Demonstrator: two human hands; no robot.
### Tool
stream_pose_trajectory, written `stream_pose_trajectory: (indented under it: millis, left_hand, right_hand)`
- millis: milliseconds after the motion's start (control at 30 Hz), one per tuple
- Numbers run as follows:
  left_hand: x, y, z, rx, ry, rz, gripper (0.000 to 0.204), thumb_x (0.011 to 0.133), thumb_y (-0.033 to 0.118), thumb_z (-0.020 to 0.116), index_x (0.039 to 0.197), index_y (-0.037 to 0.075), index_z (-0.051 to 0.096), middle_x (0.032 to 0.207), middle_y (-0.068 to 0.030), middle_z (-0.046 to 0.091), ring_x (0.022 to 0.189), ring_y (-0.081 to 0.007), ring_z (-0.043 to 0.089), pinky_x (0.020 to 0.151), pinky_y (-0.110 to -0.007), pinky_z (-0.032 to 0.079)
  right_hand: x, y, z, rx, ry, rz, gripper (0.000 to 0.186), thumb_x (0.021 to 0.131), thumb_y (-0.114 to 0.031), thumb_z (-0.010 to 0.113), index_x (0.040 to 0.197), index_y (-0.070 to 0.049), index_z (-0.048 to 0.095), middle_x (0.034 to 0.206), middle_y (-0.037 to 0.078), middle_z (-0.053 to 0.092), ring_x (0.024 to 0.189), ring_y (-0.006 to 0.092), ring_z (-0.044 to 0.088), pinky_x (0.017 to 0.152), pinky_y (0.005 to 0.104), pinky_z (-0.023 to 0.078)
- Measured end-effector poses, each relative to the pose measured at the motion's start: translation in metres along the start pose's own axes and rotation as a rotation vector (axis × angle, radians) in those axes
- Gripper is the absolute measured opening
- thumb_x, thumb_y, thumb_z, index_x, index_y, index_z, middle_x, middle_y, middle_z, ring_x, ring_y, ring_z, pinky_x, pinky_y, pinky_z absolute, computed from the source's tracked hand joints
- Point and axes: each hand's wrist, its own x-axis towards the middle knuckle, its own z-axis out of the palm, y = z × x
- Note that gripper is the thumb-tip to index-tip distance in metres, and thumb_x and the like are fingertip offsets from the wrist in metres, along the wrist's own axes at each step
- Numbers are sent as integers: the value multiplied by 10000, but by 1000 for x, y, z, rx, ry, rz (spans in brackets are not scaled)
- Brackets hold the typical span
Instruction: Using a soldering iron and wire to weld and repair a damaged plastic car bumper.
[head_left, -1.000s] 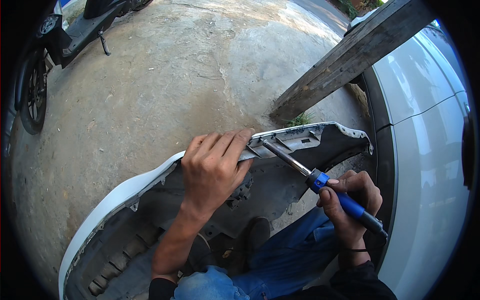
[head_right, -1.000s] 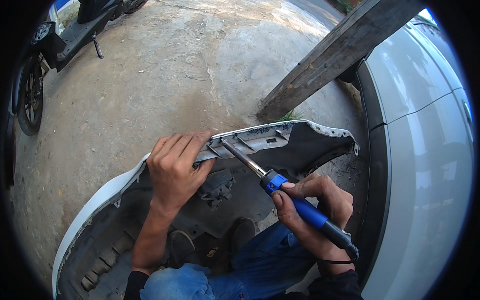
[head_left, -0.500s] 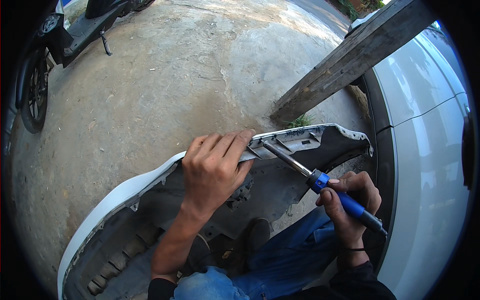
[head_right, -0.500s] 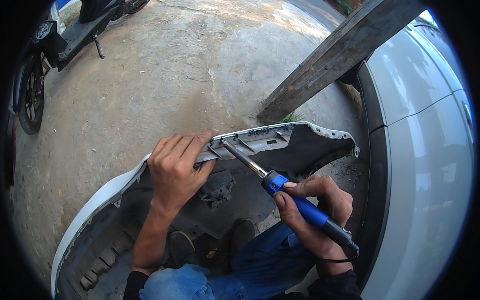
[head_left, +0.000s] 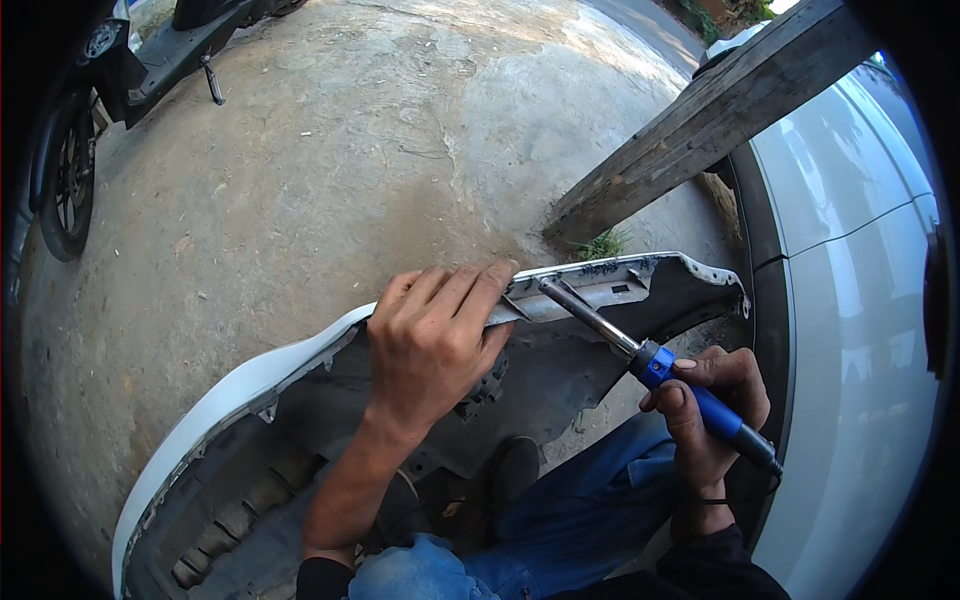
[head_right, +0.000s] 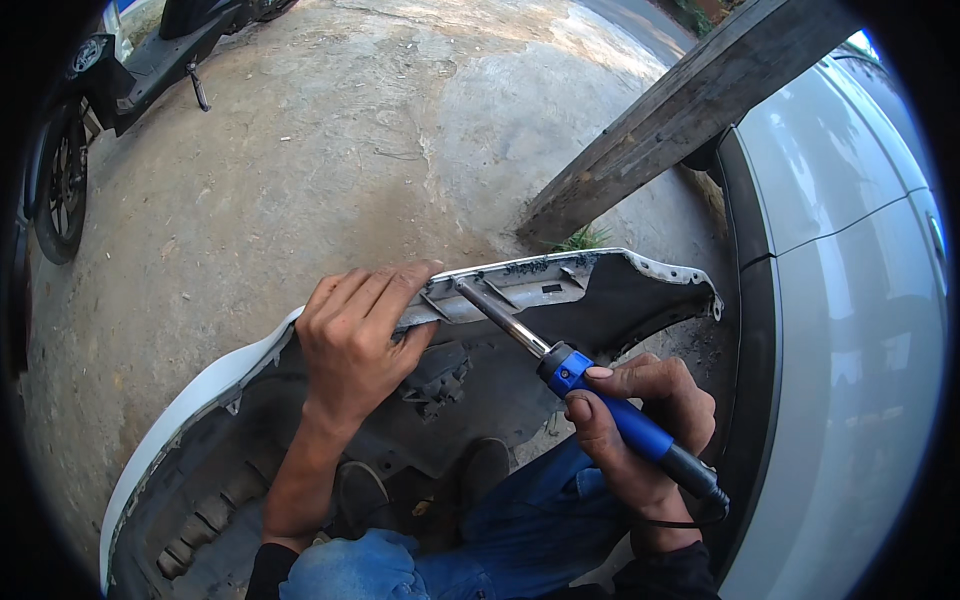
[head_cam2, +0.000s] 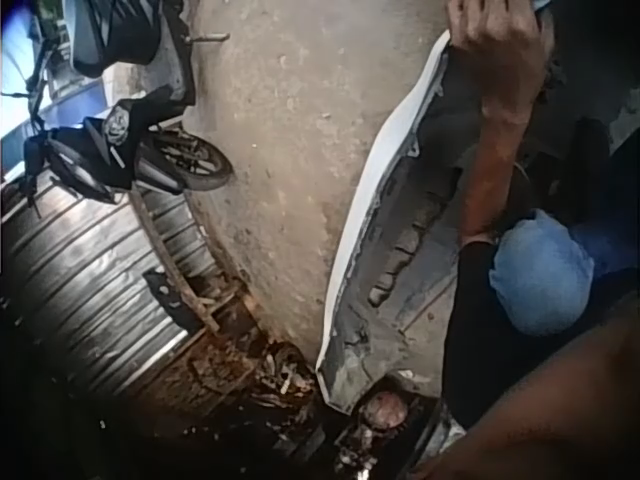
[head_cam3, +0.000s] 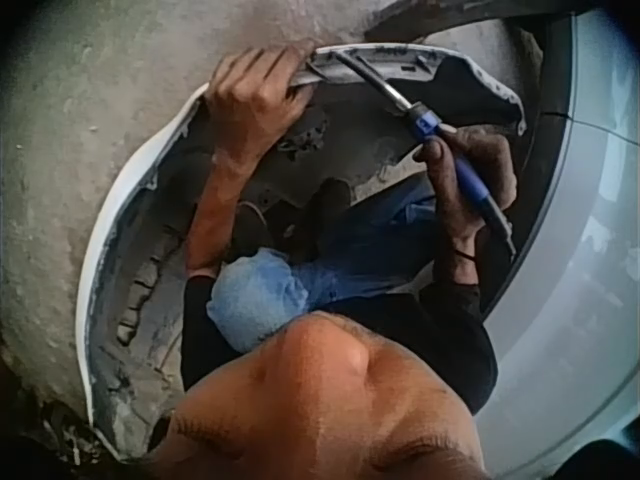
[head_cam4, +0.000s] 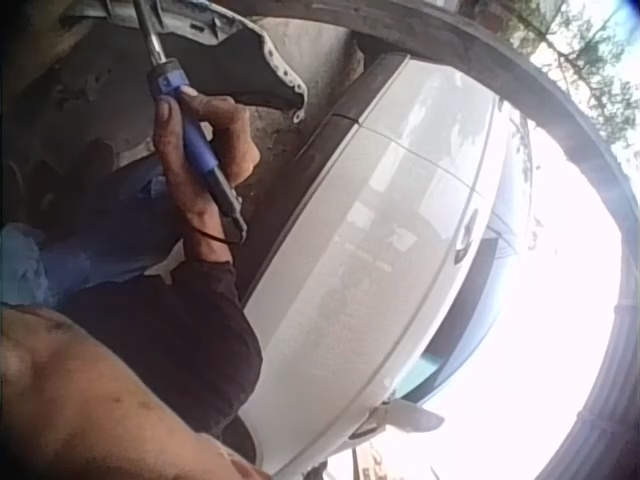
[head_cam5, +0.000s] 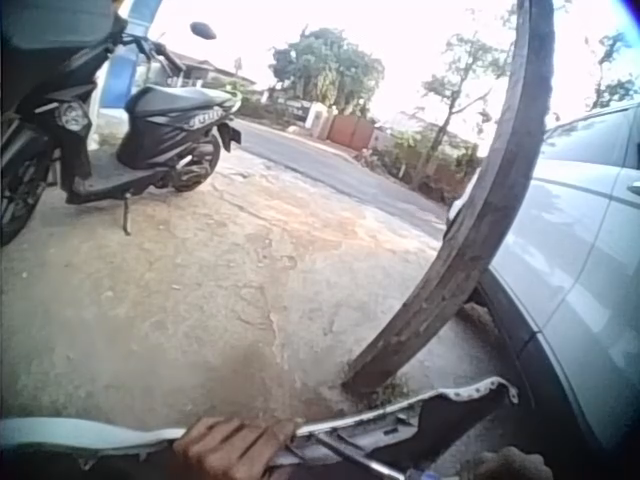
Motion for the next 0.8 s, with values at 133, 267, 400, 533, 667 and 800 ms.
stream_pose_trajectory:
  millis: [133,267,400,533,667,800]
  left_hand:
    - [0,0,-2,1,-3,-1,493,676,98,881,1160,99,785,1032,-74,799,920,-259,749,841,-400,547]
    - [1,0,-1,-5,-3,-2,492,679,99,880,1162,101,786,1031,-74,798,920,-259,748,841,-400,547]
    - [0,0,0,-1,-2,1,487,685,97,877,1163,104,786,1030,-72,798,916,-256,749,841,-396,547]
    - [0,1,0,-2,8,1,486,689,91,874,1166,106,787,1029,-67,800,914,-248,750,841,-391,547]
    - [0,1,0,2,-1,0,484,691,87,872,1167,108,788,1030,-65,800,922,-243,752,844,-390,548]
    - [0,1,0,4,-5,-4,486,686,90,877,1164,108,789,1040,-63,804,922,-243,756,843,-391,549]
  right_hand:
    - [1,-1,2,1,11,11,306,844,-148,918,937,-31,652,840,141,759,738,187,733,695,325,585]
    - [1,-2,3,-1,22,15,294,836,-128,913,919,-26,649,835,143,760,737,186,732,696,322,584]
    - [3,-3,3,-29,23,0,248,822,-63,877,890,-18,643,819,142,757,724,185,730,683,318,582]
    - [5,-7,4,-34,13,-8,228,811,-23,852,877,-16,634,800,143,754,715,187,733,682,316,587]
    - [6,-10,4,-47,11,0,234,807,-20,854,866,-19,628,794,142,754,715,188,737,691,316,593]
    - [7,-12,4,-70,5,5,238,803,-19,859,857,-23,628,793,136,752,723,187,741,696,319,598]
